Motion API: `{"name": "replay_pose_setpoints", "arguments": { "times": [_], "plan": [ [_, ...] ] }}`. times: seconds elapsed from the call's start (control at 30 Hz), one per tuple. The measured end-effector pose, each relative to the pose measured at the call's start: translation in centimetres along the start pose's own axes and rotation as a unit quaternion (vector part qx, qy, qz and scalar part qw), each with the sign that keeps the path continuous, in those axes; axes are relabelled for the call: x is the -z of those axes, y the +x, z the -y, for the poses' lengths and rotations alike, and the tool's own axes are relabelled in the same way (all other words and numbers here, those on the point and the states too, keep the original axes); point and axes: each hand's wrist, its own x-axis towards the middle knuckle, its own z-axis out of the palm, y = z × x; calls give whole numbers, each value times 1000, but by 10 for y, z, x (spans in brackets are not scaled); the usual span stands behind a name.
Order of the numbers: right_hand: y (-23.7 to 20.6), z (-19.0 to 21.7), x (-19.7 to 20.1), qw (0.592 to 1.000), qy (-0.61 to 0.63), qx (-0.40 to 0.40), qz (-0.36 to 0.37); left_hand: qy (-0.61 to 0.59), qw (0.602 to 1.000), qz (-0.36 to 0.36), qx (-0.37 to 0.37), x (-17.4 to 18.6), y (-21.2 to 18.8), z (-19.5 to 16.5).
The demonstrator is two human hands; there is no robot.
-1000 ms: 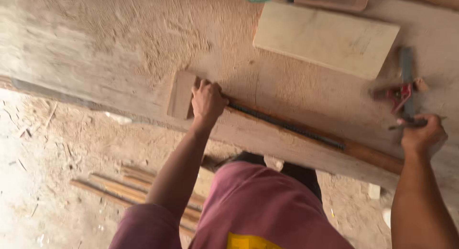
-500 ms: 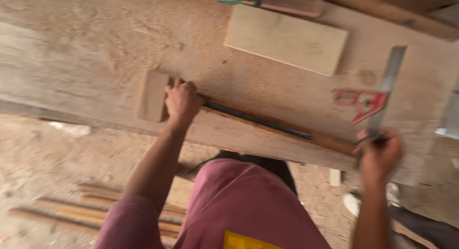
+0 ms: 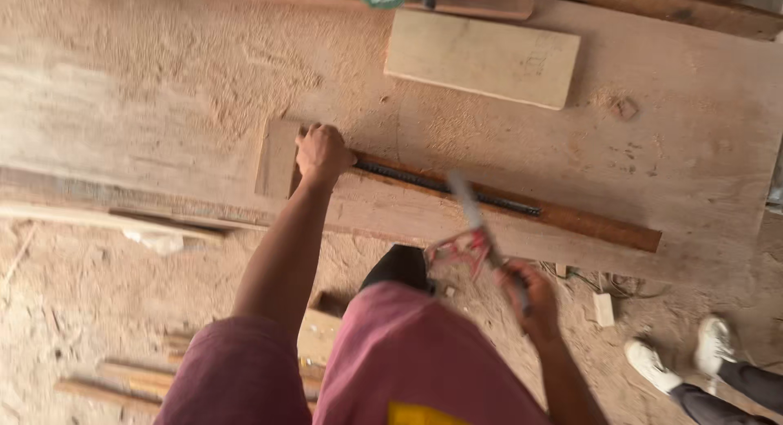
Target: The person measures a wooden plank with a tape measure and square, then marks cut lines with a pen. They repeat the process on another plank, using a metal ruler to draw straight lines. The person also uses a circular saw to cut a plank along a marked line.
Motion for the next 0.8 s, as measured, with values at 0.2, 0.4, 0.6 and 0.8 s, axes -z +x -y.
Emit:
{"name": "replay_pose_setpoints", "arguments": {
  "times": [0.2,0.4,0.6,0.8],
  "plan": [
    [-39,-17,-80,947,285,-108,100,99,993,41,-40,-10,13,-3],
    [-39,1,-134,930,339,-114,83,136,988,27,-74,-10,15,4],
    [-23,21,-177,910,385,-150,-29,74,992,87,-47,2,20,6],
    [-38,42,-190,913,363,-174,-66,85,990,82,-73,-4,26,17]
  ]
}}
